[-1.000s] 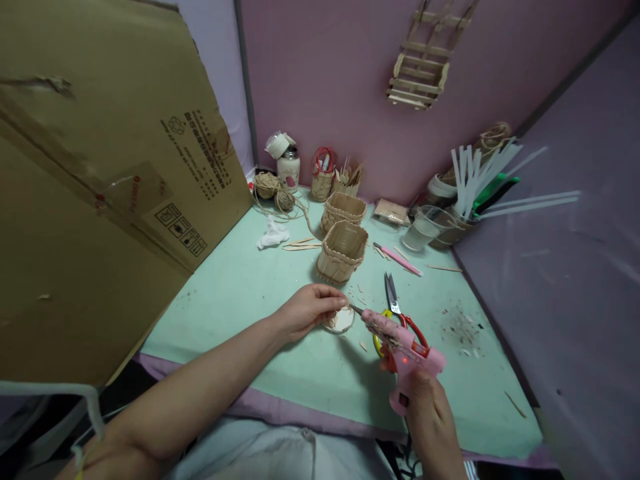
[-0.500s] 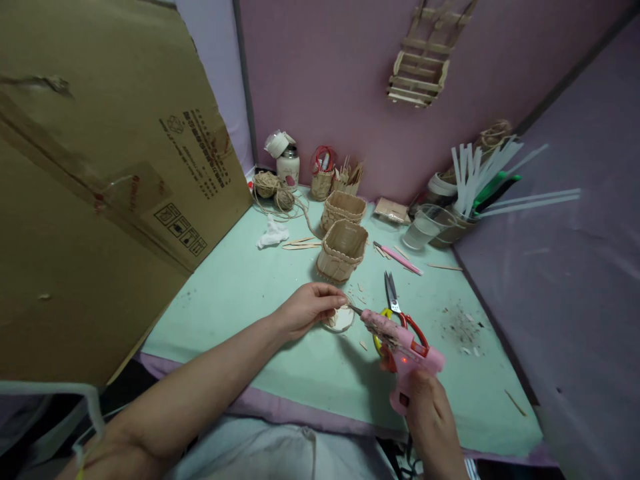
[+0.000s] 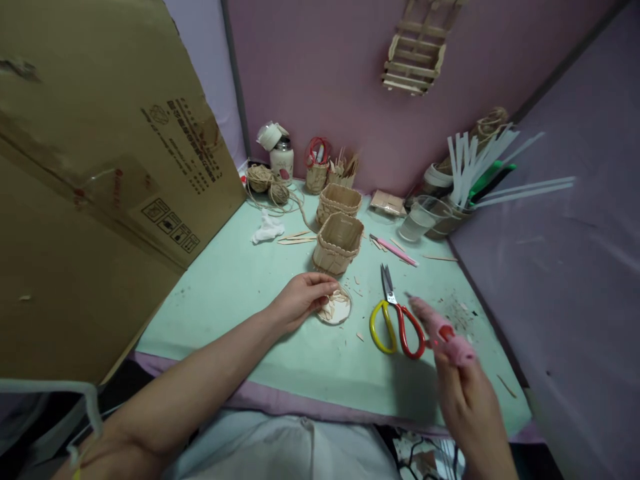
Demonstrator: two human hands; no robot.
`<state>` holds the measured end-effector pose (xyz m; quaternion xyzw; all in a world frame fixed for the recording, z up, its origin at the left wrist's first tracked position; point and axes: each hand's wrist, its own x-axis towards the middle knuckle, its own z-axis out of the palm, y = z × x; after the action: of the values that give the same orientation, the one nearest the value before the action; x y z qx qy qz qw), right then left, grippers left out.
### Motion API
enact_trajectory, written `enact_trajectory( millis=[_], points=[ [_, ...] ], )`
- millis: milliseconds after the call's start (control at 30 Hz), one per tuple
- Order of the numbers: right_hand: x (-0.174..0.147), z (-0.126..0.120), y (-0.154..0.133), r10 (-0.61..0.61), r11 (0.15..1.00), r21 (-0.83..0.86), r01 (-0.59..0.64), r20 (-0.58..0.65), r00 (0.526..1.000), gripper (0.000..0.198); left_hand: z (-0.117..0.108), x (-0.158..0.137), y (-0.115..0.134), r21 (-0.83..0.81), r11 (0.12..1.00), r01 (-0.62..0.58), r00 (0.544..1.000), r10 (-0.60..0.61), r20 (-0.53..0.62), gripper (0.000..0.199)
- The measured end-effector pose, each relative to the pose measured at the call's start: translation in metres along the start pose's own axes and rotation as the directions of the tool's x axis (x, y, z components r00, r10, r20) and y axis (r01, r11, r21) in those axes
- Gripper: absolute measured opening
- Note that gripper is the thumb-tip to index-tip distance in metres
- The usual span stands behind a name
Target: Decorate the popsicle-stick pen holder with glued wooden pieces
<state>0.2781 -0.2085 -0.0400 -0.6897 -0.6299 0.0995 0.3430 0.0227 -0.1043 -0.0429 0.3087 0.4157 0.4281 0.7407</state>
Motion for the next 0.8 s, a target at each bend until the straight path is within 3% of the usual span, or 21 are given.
enact_trajectory(
  millis=[33, 100, 167, 233, 300, 400, 467, 533, 667, 800],
  points=[
    [0.009, -0.002, 0.009, 0.005, 0.985, -0.170, -0.007, -0.012, 1.000, 0.044, 0.000, 0.000, 0.000, 0.002, 1.000, -0.004, 1.000, 0.004, -0.002, 0.032],
    [0.023, -0.001, 0.025, 0.098, 0.856, -0.507, -0.101, -0.032, 0.995, 0.040, -0.001, 0.001, -0.001, 0.007, 1.000, -0.005, 1.000, 0.005, -0.007, 0.030],
    [0.031, 0.004, 0.038, 0.166, 0.739, -0.657, -0.152, -0.041, 0.985, 0.037, -0.001, 0.001, 0.000, 0.016, 1.000, 0.002, 1.000, -0.002, -0.002, 0.029],
    [0.031, 0.009, 0.044, 0.195, 0.693, -0.703, -0.161, -0.033, 0.980, 0.038, -0.001, 0.001, 0.000, 0.024, 1.000, 0.009, 1.000, -0.009, 0.006, 0.028],
    [0.026, 0.011, 0.042, 0.143, 0.704, -0.693, -0.155, -0.075, 0.987, 0.039, -0.001, 0.001, -0.001, 0.033, 0.999, 0.011, 1.000, -0.011, 0.007, 0.028],
    [0.018, 0.011, 0.023, -0.042, 0.807, -0.588, -0.051, -0.144, 0.989, 0.033, 0.001, 0.001, -0.002, 0.058, 0.998, 0.002, 1.000, -0.003, 0.009, 0.027],
    [0.015, 0.016, 0.004, -0.186, 0.883, -0.445, 0.150, -0.039, 0.982, 0.024, 0.002, 0.000, -0.002, 0.085, 0.996, -0.008, 1.000, 0.007, 0.009, 0.027],
    [0.015, 0.026, -0.016, -0.313, 0.897, -0.287, 0.335, 0.119, 0.942, 0.022, 0.004, -0.001, -0.002, 0.113, 0.993, -0.018, 1.000, 0.018, 0.003, 0.028],
    [0.018, 0.050, -0.041, -0.308, 0.906, -0.212, 0.367, 0.268, 0.913, 0.020, 0.005, -0.002, -0.001, 0.140, 0.989, -0.046, 0.999, 0.045, 0.012, 0.027],
    [0.017, 0.058, -0.043, -0.253, 0.901, -0.251, 0.353, 0.358, 0.899, 0.018, 0.002, -0.002, -0.001, 0.144, 0.988, -0.051, 0.999, 0.049, 0.021, 0.026]
  ],
)
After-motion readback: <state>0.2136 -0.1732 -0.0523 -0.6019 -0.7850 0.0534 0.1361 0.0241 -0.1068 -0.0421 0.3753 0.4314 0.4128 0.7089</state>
